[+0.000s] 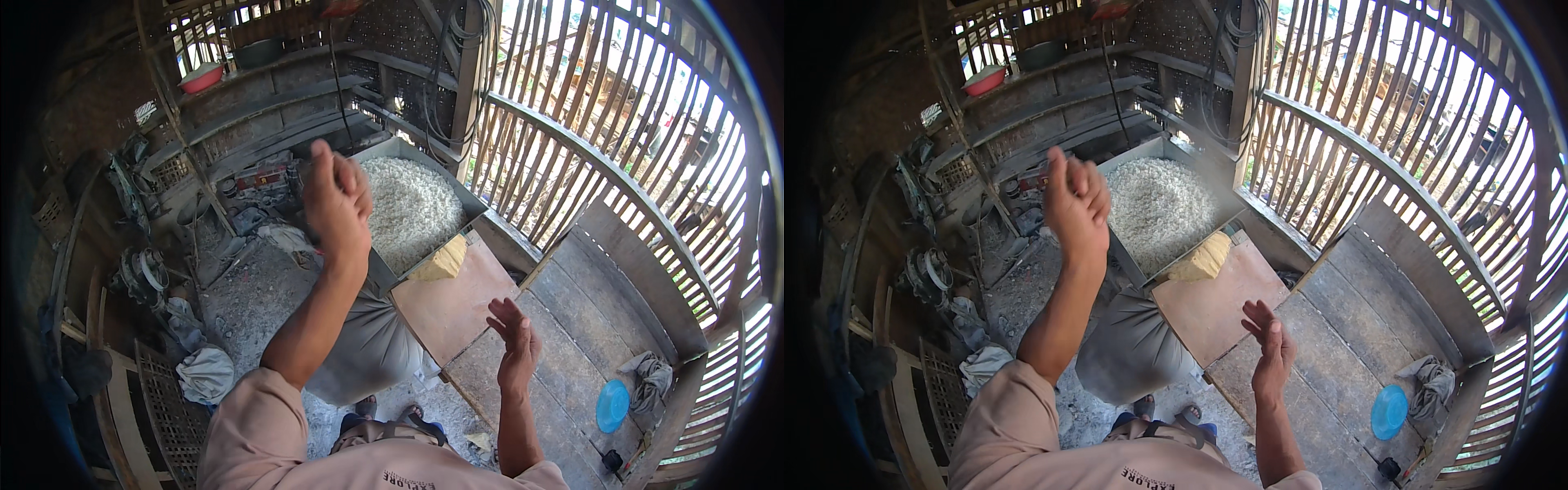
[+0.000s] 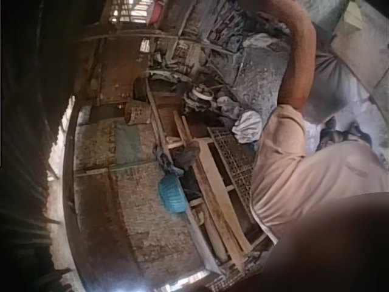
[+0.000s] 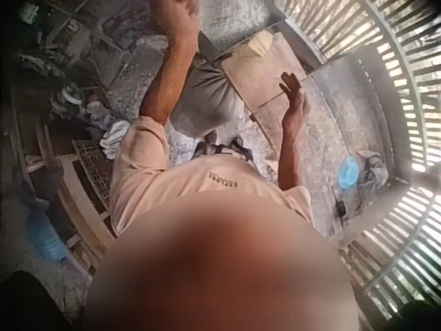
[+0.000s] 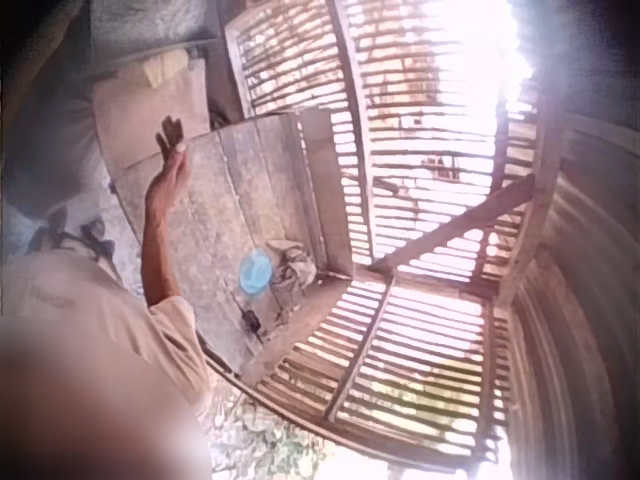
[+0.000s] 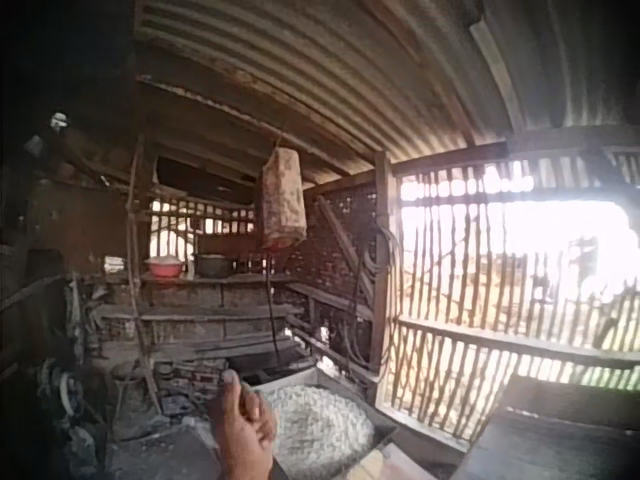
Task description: The person scoops white rice from a blue plastic basin into a metal tray using a blue plastic scoop. The person repeatedly fills the scoop and transfers the rice until the basin is empty.
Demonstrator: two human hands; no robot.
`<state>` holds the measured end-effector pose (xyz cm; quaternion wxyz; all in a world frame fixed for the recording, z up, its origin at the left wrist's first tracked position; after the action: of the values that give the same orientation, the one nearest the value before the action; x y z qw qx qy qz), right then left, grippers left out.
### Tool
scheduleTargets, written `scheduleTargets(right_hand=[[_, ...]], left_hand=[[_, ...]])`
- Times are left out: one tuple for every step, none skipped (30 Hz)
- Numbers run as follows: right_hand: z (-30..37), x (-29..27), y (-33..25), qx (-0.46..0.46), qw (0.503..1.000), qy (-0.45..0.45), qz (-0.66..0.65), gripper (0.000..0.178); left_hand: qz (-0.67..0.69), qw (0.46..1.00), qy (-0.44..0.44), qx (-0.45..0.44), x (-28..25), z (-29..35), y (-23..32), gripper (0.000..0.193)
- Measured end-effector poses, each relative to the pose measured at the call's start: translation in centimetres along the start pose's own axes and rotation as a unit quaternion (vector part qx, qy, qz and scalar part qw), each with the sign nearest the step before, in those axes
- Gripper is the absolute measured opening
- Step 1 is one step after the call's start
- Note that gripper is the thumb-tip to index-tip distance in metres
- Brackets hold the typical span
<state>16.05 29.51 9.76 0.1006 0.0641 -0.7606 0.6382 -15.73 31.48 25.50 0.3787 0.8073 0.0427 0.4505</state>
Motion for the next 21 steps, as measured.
scheduleTargets(right_hand=[[-0.5,0.8,-1.1,-0.027,1.0,0.005,0.009,0.065],[-0.9,1.9,-2.1,-0.042,0.999,0.001,0.016,0.065],[-1.2,3.2,-3.3,-0.077,0.996,-0.008,0.044,0.064],[-1.6,4.6,-4.5,-0.11,0.991,-0.017,0.071,0.064],[-2.2,5.7,-5.6,-0.142,0.985,-0.019,0.1,0.063],[-3.0,6.8,-6.8,-0.185,0.972,-0.03,0.141,0.063],[-3.9,8.3,-7.8,-0.224,0.957,-0.046,0.176,0.062],[-4.7,10.5,-9.2,-0.267,0.943,-0.066,0.186,0.061],[-5.4,13.5,-10.2,-0.309,0.927,-0.094,0.193,0.06],[-6.0,16.6,-11.2,-0.334,0.919,-0.115,0.177,0.061],[-6.2,19.9,-11.9,-0.357,0.91,-0.139,0.159,0.062],[-5.9,23.3,-12.0,-0.378,0.905,-0.167,0.096,0.064],[-6.4,25.9,-11.3,-0.396,0.897,-0.19,0.037,0.067],[-7.7,28.0,-9.7,-0.419,0.88,-0.194,0.111,0.071],[-9.5,29.3,-7.6,-0.438,0.858,-0.196,0.184,0.076],[-12.0,29.2,-5.9,-0.398,0.862,-0.18,0.256,0.071],[-14.4,28.3,-4.4,-0.355,0.86,-0.164,0.327,0.066],[-16.0,27.1,-3.4,-0.379,0.817,-0.152,0.406,0.059],[-15.7,26.6,-3.9,-0.431,0.795,-0.142,0.403,0.054],[-15.9,26.0,-4.6,-0.374,0.831,-0.143,0.386,0.049],[-14.7,25.7,-6.3,-0.272,0.873,-0.146,0.377,0.053]], left_hand=[[-0.092,0.996,-0.012,-0.007,0.6,-1.7,-1.5,0.062],[-0.186,0.982,-0.017,-0.007,0.1,-3.3,-3.1,0.066],[-0.353,0.931,-0.071,-0.052,-2.2,-5.7,-6.3,0.082],[-0.389,0.914,-0.094,-0.059,-4.7,-7.2,-9.0,0.082],[-0.424,0.895,-0.124,-0.068,-5.6,-8.1,-10.8,0.095],[-0.382,0.908,-0.148,-0.092,-4.6,-7.9,-10.8,0.099],[-0.346,0.917,-0.165,-0.113,-3.9,-7.4,-9.5,0.105],[-0.307,0.924,-0.184,-0.136,-3.2,-7.0,-8.4,0.111],[-0.275,0.936,-0.162,-0.148,-2.9,-7.1,-7.6,0.112],[-0.239,0.947,-0.143,-0.163,-2.0,-7.0,-7.6,0.113],[-0.204,0.955,-0.122,-0.176,-1.6,-7.4,-7.4,0.114],[-0.149,0.948,-0.106,-0.262,-2.8,-9.0,-8.9,0.116],[-0.076,0.945,-0.121,-0.294,-2.0,-8.7,-8.5,0.117],[0.001,0.936,-0.138,-0.325,-0.3,-7.6,-7.5,0.118],[0.077,0.918,-0.152,-0.357,0.9,-6.7,-6.6,0.119],[0.128,0.927,-0.131,-0.326,1.0,-6.8,-5.8,0.12],[0.167,0.89,-0.14,-0.401,0.0,-7.3,-6.2,0.12],[0.074,0.916,-0.114,-0.378,-0.9,-7.4,-5.7,0.118],[-0.023,0.934,-0.08,-0.348,-2.5,-7.7,-4.9,0.115],[-0.119,0.949,-0.1,-0.275,-3.8,-8.9,-4.6,0.11],[-0.214,0.95,-0.111,-0.2,-6.2,-10.3,-4.9,0.106]])
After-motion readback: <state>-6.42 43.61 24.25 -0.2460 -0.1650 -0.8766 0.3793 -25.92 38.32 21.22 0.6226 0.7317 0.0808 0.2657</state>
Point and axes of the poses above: each hand's wrist, its own z-axis away from the middle knuckle, its own x-axis out of the palm, y = z × x, the point moved 4 cm from there along -z, towards the middle knuckle, and after that the axes turned 11 degrees about y, right-handed, at the moved point
